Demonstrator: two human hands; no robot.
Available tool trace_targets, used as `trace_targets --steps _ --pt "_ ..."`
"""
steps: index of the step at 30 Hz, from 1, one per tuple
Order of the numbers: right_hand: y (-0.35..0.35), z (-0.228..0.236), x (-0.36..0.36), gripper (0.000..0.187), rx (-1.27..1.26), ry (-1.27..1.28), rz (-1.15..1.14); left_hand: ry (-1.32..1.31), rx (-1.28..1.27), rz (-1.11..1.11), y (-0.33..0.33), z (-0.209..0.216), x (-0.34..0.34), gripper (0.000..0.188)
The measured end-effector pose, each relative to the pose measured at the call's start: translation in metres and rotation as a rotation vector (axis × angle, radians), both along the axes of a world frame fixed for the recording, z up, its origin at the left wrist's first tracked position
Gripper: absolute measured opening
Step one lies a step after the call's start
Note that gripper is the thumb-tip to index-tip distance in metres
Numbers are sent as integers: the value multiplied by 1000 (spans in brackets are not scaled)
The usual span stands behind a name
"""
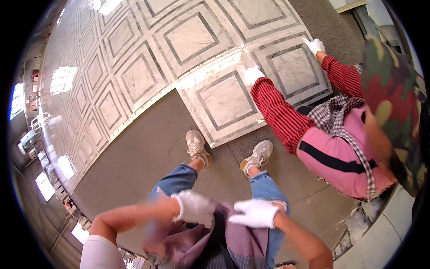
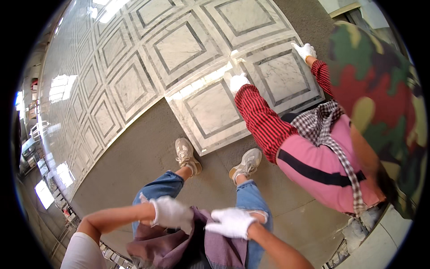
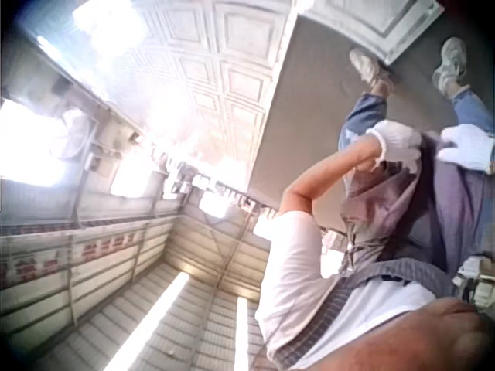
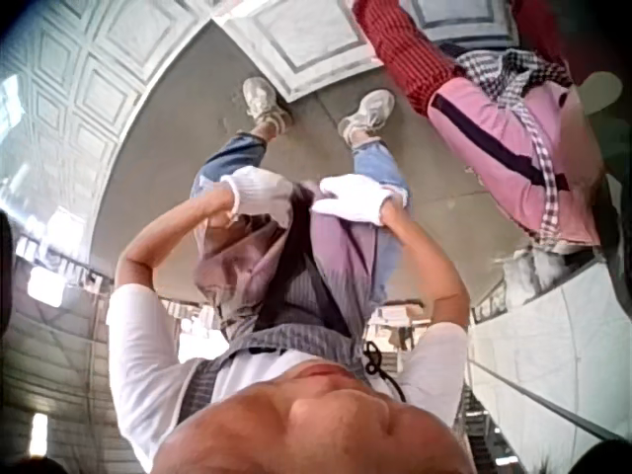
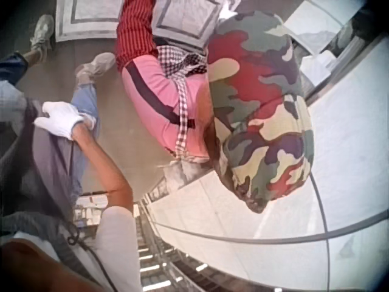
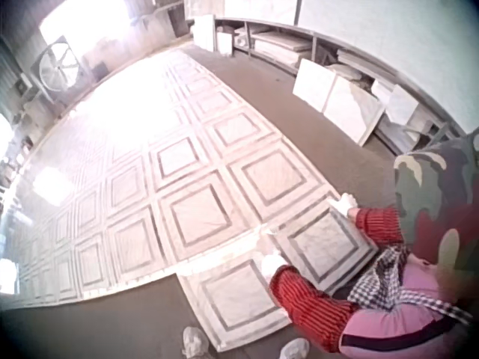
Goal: The person carries square tiles with a geometric pattern and places them on the floor to form a continuous tiled surface. They align each tile with adjacent ones and press down to secure placement. A coworker assists by placing additional tiles nearby.
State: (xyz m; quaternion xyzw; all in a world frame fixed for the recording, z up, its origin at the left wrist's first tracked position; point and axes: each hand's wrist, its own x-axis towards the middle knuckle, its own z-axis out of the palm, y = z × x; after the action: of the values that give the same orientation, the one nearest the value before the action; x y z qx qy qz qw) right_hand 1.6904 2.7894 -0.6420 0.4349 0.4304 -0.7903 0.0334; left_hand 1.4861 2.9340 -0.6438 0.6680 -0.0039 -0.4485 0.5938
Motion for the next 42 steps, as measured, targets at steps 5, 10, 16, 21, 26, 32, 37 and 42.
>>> trace_targets --steps 5,10,16,21,26,32,37,42 --pt "73 -194 15 47 244 -496 -6 -36 826 41 98 -180 79 33" --pt "141 -329 39 37 449 -963 -510 -192 1033 14 157 -314 93 47" --pt "159 -440 30 47 923 -1137 -674 -654 1172 130 200 -424 145 56" --pt "156 -483 27 51 1072 -1144 -718 -765 1297 480 209 -458 203 54" --pt "161 -494 41 49 1119 -1156 -724 -619 1372 439 199 -467 216 55" --pt "168 -489 69 55 991 -1244 -769 -638 1397 483 198 -462 233 55" --pt "173 -490 70 56 949 -1320 -729 -535 1369 401 196 -453 241 55" --pt "187 -495 66 56 960 -1331 -764 -482 1385 304 212 -450 242 58"
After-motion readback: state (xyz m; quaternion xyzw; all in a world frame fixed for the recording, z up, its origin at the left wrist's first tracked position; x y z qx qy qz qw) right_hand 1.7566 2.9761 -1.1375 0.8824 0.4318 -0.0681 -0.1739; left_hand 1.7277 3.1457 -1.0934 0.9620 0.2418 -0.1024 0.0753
